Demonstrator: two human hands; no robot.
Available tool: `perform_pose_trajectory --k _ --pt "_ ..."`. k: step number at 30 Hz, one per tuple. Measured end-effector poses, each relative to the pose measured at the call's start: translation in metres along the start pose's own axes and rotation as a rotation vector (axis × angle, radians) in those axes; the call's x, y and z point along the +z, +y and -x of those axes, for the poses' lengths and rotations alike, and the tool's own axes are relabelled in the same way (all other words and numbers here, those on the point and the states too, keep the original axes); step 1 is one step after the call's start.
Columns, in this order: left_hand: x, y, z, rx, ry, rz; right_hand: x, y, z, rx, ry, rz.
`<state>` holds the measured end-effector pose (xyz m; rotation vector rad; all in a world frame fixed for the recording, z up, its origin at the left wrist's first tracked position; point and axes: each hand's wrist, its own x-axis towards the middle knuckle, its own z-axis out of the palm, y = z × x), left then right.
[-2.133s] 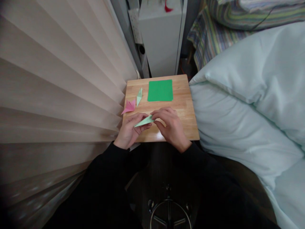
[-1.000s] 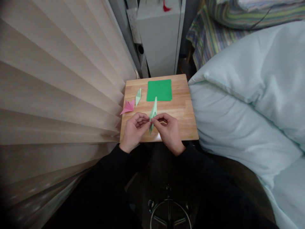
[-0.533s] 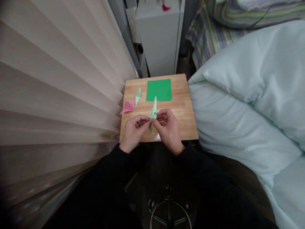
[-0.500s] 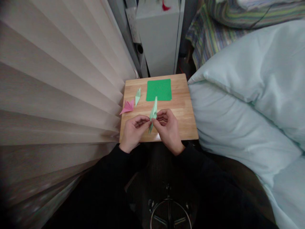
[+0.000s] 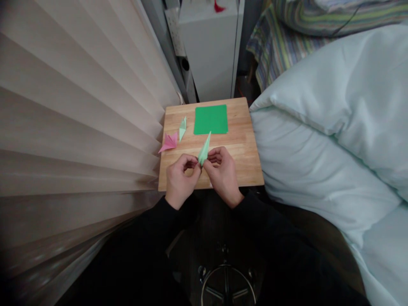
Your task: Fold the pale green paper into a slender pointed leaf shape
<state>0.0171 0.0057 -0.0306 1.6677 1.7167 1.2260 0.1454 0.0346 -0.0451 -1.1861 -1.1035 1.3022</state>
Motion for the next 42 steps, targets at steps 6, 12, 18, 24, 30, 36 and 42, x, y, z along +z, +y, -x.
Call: perform_pose_trajectory --k 6,12,18,24,30,36,42 --pt "0.002 -0.001 0.002 -0.009 0.018 -0.095 0.005 0.005 0.002 0.034 -0.006 -0.015" --pt "0.005 -0.003 0.001 -0.136 -0.010 0.078 0.011 0.004 0.006 0.023 0.038 -0.062" --pt "0.006 -0.005 0.002 -0.123 -0.055 0.122 0.007 0.000 0.006 -0.022 0.029 0.002" --pt "-0.002 -0.002 0.004 0.171 -0.114 -0.175 0.006 -0.003 0.008 0.052 -0.003 -0.057" --pt "-0.001 -0.002 0.000 0.124 -0.020 0.000 0.002 -0.007 0.006 0.006 0.000 -0.138" --pt "-0.002 -0.006 -0.004 -0.016 0.026 0.165 0.002 -0.008 0.009 0.010 -0.030 -0.157" --pt "-0.021 -0.006 -0.015 0.113 -0.013 -0.105 -0.015 -0.010 -0.006 -0.240 0.104 0.248"
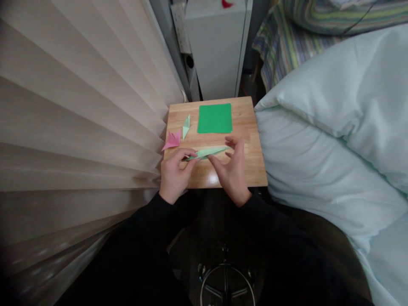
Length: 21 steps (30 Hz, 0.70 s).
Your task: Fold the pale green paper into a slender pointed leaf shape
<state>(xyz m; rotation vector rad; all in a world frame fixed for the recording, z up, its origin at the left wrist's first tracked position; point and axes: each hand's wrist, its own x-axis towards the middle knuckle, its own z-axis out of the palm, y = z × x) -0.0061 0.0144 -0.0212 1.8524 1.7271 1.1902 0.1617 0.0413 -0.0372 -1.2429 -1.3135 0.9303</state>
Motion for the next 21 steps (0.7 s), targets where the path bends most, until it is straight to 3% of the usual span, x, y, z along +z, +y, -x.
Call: perform_pose_trajectory --k 1,4,8,11,15,21 --pt "-0.002 -0.001 -0.001 0.042 -0.018 -0.025 -0.005 -0.001 -0.004 -0.121 -0.016 0.105" --pt "-0.005 -0.001 -0.003 0.143 -0.094 -0.034 -0.017 -0.005 -0.014 -0.392 -0.313 0.279" --pt "-0.005 0.002 -0.001 0.186 -0.113 0.024 -0.021 -0.007 -0.016 -0.426 -0.470 0.319" --pt "-0.005 0.005 -0.001 0.139 -0.071 0.077 -0.020 -0.007 -0.014 -0.401 -0.506 0.296" --pt "-0.006 0.004 -0.002 0.095 -0.061 0.133 -0.019 -0.009 -0.013 -0.421 -0.456 0.236" --pt "-0.007 0.002 -0.004 0.070 -0.122 0.122 -0.019 -0.017 -0.013 -0.433 -0.434 0.184"
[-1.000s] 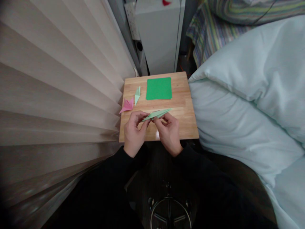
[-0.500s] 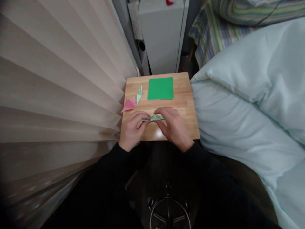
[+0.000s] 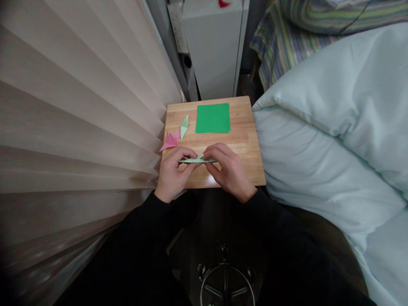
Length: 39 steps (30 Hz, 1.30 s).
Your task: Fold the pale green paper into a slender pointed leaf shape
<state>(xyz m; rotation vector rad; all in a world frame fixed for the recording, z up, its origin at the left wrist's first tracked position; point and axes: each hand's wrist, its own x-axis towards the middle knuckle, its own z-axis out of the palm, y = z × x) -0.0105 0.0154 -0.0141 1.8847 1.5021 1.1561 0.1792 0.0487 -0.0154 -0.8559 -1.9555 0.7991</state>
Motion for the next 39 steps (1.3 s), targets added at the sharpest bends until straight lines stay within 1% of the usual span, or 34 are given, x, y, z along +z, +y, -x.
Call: perform_pose_trajectory --k 4,7,10,14,18,22,25,29,35,39 --pt "-0.004 0.003 -0.001 0.046 -0.089 -0.016 0.000 -0.001 0.000 0.012 -0.032 -0.019" --pt "-0.007 0.002 -0.001 0.056 -0.133 0.026 0.000 0.000 -0.001 -0.006 -0.066 -0.033" --pt "-0.006 -0.002 -0.001 -0.030 -0.129 0.115 -0.001 0.000 -0.001 -0.014 -0.095 -0.050" --pt "-0.002 -0.008 0.000 -0.184 -0.088 0.253 -0.005 -0.003 -0.002 0.029 -0.153 -0.071" --pt "0.000 -0.009 0.000 -0.236 -0.071 0.286 -0.006 -0.003 -0.002 0.064 -0.196 -0.044" --pt "0.000 -0.009 0.000 -0.252 -0.058 0.274 -0.007 -0.001 -0.003 0.061 -0.208 -0.026" --pt "-0.001 -0.011 0.000 -0.245 -0.072 0.273 -0.009 -0.001 -0.004 0.060 -0.208 -0.029" --pt "-0.001 -0.013 0.001 -0.219 -0.103 0.292 -0.009 -0.002 -0.004 0.102 -0.200 -0.066" --pt "-0.001 -0.015 0.001 -0.253 -0.133 0.342 -0.006 -0.003 -0.002 0.177 -0.160 -0.101" --pt "0.000 -0.019 0.002 -0.268 -0.140 0.344 -0.007 -0.003 -0.003 0.166 -0.168 -0.073"
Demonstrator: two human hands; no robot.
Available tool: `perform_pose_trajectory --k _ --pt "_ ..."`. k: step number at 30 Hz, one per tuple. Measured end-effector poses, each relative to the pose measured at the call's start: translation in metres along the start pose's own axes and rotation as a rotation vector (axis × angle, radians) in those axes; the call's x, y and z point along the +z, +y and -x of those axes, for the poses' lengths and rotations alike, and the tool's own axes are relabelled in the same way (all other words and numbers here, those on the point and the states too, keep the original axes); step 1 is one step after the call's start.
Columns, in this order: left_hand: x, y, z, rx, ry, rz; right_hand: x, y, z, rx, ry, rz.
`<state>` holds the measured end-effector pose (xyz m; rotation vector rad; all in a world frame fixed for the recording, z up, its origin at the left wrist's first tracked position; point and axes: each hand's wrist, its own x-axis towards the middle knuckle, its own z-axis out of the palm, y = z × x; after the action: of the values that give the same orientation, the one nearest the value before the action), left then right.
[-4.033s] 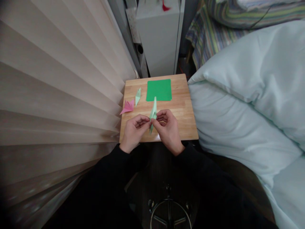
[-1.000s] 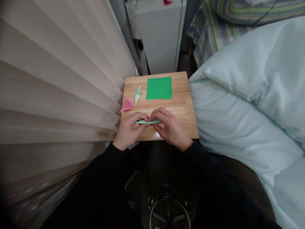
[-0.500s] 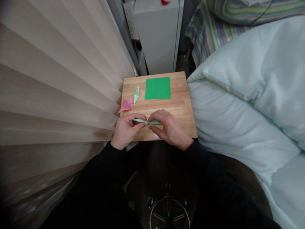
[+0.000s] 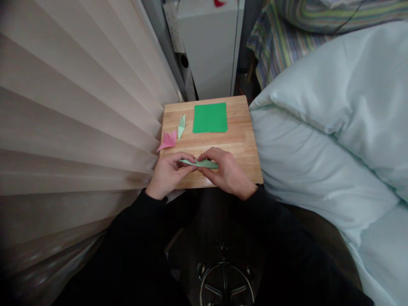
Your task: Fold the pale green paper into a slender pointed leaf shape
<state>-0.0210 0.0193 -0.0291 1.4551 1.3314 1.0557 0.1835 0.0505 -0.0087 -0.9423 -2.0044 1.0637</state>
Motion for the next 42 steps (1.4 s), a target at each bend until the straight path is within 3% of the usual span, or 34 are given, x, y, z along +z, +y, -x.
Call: perform_pose_trajectory --k 4,10,17,29,42 --pt "0.000 -0.002 0.000 -0.044 -0.031 0.034 -0.001 0.001 0.000 -0.028 -0.029 0.019" --pt "0.000 0.007 0.001 -0.059 -0.076 0.102 0.000 0.006 -0.001 0.046 -0.026 -0.024" --pt "-0.001 0.007 0.001 -0.130 -0.120 0.195 -0.001 0.004 -0.001 -0.019 -0.063 -0.054" --pt "-0.004 0.012 0.000 -0.158 -0.083 0.176 -0.006 0.005 0.001 -0.056 -0.159 0.012" --pt "-0.005 0.014 0.001 -0.181 -0.211 0.227 -0.002 0.000 0.000 0.074 -0.119 -0.115"
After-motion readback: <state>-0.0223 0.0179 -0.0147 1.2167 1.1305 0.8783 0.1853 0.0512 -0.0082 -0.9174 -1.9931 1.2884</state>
